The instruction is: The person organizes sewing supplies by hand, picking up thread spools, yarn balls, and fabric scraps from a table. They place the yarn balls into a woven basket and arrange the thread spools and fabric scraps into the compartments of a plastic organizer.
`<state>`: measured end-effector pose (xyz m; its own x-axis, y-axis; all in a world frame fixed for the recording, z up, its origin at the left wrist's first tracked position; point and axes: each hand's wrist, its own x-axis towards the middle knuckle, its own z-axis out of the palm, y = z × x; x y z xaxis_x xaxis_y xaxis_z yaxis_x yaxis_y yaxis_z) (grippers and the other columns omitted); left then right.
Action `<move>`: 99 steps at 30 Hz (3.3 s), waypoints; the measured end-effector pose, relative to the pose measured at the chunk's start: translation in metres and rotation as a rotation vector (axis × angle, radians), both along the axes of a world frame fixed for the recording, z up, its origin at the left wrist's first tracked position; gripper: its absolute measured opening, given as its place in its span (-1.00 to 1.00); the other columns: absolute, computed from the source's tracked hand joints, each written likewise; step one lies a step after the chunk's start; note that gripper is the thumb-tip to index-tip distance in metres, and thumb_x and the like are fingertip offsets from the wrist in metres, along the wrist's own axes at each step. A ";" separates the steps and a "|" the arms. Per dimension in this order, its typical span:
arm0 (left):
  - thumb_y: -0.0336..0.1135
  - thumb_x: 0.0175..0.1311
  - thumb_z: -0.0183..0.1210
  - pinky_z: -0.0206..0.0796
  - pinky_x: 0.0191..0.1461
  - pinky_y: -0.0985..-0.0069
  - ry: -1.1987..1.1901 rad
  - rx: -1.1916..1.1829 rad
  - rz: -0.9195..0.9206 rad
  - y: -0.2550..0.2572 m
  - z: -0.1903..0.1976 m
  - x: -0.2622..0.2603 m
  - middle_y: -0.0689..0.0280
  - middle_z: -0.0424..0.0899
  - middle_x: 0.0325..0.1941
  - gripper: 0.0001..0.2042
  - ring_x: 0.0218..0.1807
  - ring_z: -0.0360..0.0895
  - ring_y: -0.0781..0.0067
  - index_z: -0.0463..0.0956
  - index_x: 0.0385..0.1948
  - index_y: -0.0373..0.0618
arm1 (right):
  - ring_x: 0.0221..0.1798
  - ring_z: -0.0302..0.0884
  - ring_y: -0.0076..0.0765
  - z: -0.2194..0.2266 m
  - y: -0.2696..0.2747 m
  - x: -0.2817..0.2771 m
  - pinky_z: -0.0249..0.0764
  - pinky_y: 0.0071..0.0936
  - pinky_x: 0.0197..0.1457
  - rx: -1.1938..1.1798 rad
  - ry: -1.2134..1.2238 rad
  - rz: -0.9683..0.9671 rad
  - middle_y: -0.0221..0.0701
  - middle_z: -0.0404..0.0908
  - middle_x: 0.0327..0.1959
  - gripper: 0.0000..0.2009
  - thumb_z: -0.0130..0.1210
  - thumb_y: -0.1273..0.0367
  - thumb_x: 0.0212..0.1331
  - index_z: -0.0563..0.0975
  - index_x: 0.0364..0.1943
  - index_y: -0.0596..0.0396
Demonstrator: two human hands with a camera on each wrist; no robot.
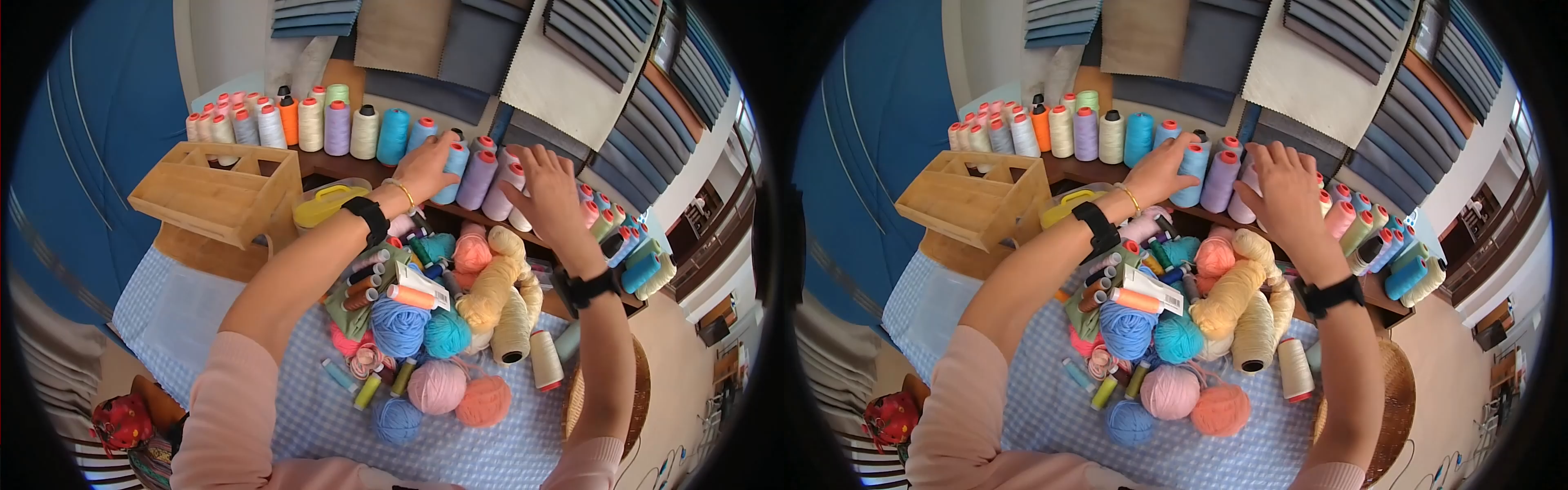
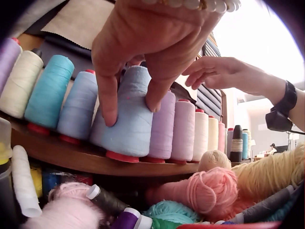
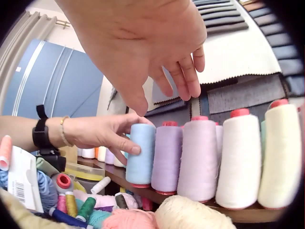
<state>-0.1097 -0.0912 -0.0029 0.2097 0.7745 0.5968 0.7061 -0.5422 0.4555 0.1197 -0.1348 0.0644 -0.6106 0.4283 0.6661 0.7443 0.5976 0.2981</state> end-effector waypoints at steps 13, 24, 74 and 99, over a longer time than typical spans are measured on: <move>-0.29 0.08 0.37 0.37 0.22 0.15 -0.007 -0.105 0.024 -0.002 0.004 -0.001 -0.12 0.51 0.14 -0.33 0.17 0.49 -0.16 0.21 0.24 -0.11 | 0.07 0.44 -0.09 -0.010 -0.114 0.098 0.24 -0.23 0.21 -0.409 -0.048 -0.123 -0.28 0.52 -0.11 -0.59 0.29 0.42 0.00 0.52 0.00 0.09; -0.34 0.05 0.39 0.37 0.22 0.15 0.015 -0.102 0.034 0.006 0.004 0.004 -0.16 0.51 0.13 -0.31 0.17 0.49 -0.18 0.21 0.24 -0.13 | 0.14 0.40 -0.06 -0.018 -0.137 0.106 0.20 -0.20 0.31 -0.499 0.005 -0.152 -0.30 0.52 -0.03 -0.54 0.34 0.43 -0.09 0.54 0.00 0.08; -0.10 0.08 0.41 0.50 0.03 0.22 0.081 -0.189 0.074 -0.031 0.029 -0.012 -0.02 0.59 -0.13 -0.23 -0.07 0.64 -0.05 0.13 0.26 -0.12 | -0.15 0.58 0.13 -0.024 -0.127 0.124 0.52 -0.15 -0.06 -0.585 0.133 -0.149 -0.06 0.59 -0.17 -0.28 0.26 0.30 0.00 0.28 0.34 0.09; -0.23 0.09 0.43 0.36 0.21 0.38 -0.061 0.239 -0.158 -0.119 0.064 -0.016 0.17 0.57 0.08 -0.46 0.13 0.52 0.23 0.45 0.11 -0.16 | 0.17 0.52 -0.21 -0.051 -0.137 0.129 0.27 -0.24 0.38 -0.722 -0.267 -0.232 -0.29 0.60 0.06 -0.54 0.23 0.24 0.17 0.50 0.14 0.12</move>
